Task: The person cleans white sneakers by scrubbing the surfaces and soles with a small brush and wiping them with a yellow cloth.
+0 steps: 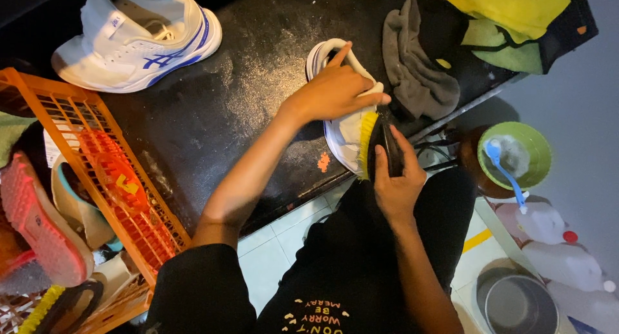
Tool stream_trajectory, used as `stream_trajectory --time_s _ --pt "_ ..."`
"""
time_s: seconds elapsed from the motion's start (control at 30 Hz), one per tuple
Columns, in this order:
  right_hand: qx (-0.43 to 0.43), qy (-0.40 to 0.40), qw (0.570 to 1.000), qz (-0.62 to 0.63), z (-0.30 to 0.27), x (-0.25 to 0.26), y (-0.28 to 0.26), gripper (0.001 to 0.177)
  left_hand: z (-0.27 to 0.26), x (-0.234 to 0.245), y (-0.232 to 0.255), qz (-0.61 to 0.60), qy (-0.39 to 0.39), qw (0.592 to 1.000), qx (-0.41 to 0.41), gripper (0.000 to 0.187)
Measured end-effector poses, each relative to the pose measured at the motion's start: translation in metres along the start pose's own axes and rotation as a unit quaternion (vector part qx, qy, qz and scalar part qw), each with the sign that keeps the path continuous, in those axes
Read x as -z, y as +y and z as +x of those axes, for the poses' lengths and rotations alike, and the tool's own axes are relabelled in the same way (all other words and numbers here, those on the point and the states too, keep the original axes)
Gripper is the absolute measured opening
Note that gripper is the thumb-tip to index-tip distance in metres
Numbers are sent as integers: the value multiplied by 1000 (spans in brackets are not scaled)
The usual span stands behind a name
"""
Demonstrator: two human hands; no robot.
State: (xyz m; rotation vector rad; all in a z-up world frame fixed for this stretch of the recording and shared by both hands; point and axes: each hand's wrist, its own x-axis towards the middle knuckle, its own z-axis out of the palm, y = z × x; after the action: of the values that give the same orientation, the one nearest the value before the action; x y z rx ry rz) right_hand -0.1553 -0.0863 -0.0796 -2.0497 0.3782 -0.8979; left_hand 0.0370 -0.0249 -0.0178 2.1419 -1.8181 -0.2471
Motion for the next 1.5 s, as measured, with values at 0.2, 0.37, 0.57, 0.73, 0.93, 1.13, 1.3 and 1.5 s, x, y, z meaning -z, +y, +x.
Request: stream_trajectory --time_s 0.2,0.37,0.57,0.73,0.93,1.13,1.3,1.5 --pt "15 -1 1000 -17 -1 -1 -3 35 3 10 -20 -149 -31 986 -72 50" --pt "29 6 999 -26 -2 -6 4 35 12 31 -13 -194 -195 960 59 37" --pt "47 60 997 -12 24 -16 7 34 20 39 -20 -296 -224 926 66 33" --pt "58 95 994 23 47 -22 -3 32 25 58 -5 -453 -275 833 159 62" --pt "62 81 995 7 54 -21 -9 32 47 57 -26 -473 -379 772 193 68" --pt "79 65 995 -7 59 -13 -7 33 49 50 -57 -591 -417 664 187 41" --pt "61 65 996 8 64 -11 2 32 52 40 -53 -491 -491 719 29 43" --pt "93 37 995 -14 68 -13 1 33 60 27 -71 -379 -513 769 -49 28"
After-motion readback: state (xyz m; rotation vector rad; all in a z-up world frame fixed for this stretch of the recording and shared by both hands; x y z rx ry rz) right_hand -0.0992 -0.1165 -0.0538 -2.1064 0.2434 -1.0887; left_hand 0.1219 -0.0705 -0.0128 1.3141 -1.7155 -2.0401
